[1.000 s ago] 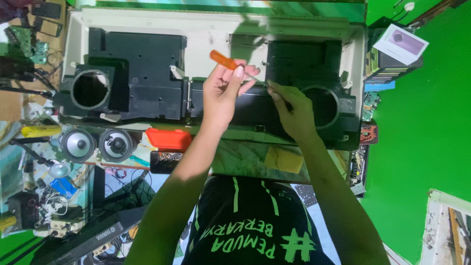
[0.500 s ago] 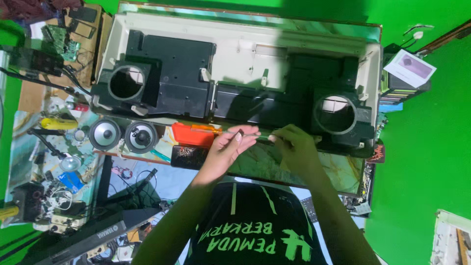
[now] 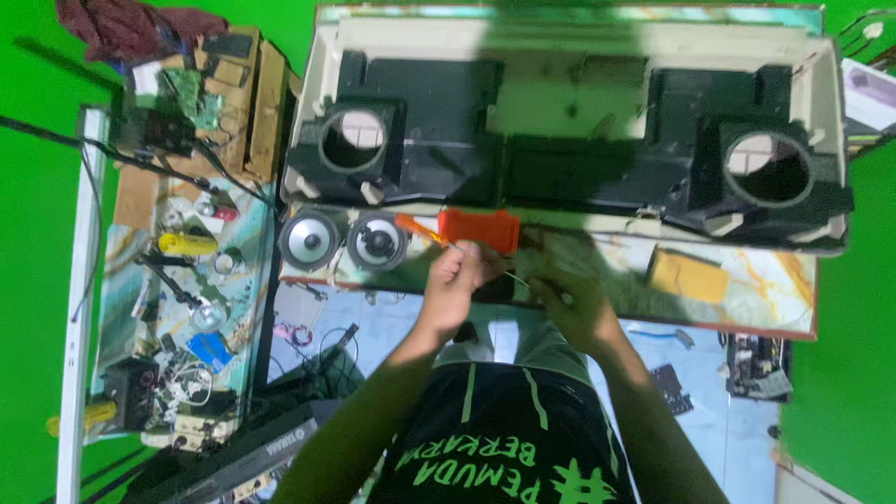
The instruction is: The person works on the internal components of a large speaker housing, using a screwdriver to remove and replace small parts, and handling a small orange box containing screws.
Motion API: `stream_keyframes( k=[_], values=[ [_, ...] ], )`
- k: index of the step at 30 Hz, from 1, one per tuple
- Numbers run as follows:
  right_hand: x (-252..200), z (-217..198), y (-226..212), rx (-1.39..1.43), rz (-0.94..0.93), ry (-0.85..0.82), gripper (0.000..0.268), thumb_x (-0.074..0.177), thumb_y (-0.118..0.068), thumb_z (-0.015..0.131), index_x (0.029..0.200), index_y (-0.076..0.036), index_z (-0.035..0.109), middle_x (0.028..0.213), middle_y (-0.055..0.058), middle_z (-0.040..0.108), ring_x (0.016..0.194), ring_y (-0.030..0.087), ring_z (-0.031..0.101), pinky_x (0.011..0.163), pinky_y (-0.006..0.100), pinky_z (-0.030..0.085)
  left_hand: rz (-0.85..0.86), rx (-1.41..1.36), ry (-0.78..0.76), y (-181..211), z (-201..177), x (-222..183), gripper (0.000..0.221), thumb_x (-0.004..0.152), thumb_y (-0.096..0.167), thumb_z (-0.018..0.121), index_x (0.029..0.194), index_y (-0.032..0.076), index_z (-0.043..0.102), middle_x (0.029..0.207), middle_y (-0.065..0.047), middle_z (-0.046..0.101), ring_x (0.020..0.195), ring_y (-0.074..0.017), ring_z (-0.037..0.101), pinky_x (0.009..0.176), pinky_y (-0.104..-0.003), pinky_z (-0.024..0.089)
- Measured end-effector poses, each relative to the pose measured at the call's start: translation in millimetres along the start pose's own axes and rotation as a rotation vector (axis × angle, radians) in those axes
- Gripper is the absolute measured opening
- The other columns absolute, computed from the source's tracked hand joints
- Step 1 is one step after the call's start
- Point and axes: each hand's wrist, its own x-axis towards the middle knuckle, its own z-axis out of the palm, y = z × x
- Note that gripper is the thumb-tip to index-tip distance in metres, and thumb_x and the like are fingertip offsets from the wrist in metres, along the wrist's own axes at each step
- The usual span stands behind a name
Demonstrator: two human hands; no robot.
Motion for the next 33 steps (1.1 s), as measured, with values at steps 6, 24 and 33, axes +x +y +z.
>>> stream_keyframes(
  k=[6,24,33],
  values=[
    [-16.8,54.7,-0.6,0.069,-0.132,0.086,0.025,0.101,-0.023,0.060,0.114,-0.008,0.074,0.089,0.012,0.078,0.075,0.019,0.072,0.068,0.033,0.056,-0.091,-0.184,-0.007,46.5,-31.1,-13.5,0.028,0.115,0.026,0.041,0.094,0.011,0.053,0.067,0.005,0.043,0.058,-0.0071,0.038,0.059,-0.026,0.041],
    [84.3,118.2,59.0,-0.983,-0.163,0.034,0.033,0.103,-0.037,0.057,0.089,-0.017,0.079,0.085,0.013,0.075,0.080,0.032,0.074,0.073,0.046,0.060,0.049,0.977,-0.193,-41.2,-85.2,6.9,0.055,0.084,0.027,0.079,0.130,0.002,0.062,0.109,-0.020,0.073,0.100,-0.0370,0.071,0.085,-0.044,0.057],
    [90.5,110.1,15.2,-0.806,-0.210,-0.001,0.038,0.090,-0.015,0.056,0.125,-0.023,0.068,0.113,0.015,0.072,0.101,0.038,0.070,0.082,0.050,0.056,0.008,1.036,-0.381,-39.2,-103.9,15.1,0.085,0.074,0.036,0.087,0.141,0.001,0.050,0.124,-0.025,0.065,0.113,-0.0398,0.065,0.093,-0.046,0.052]
  ],
)
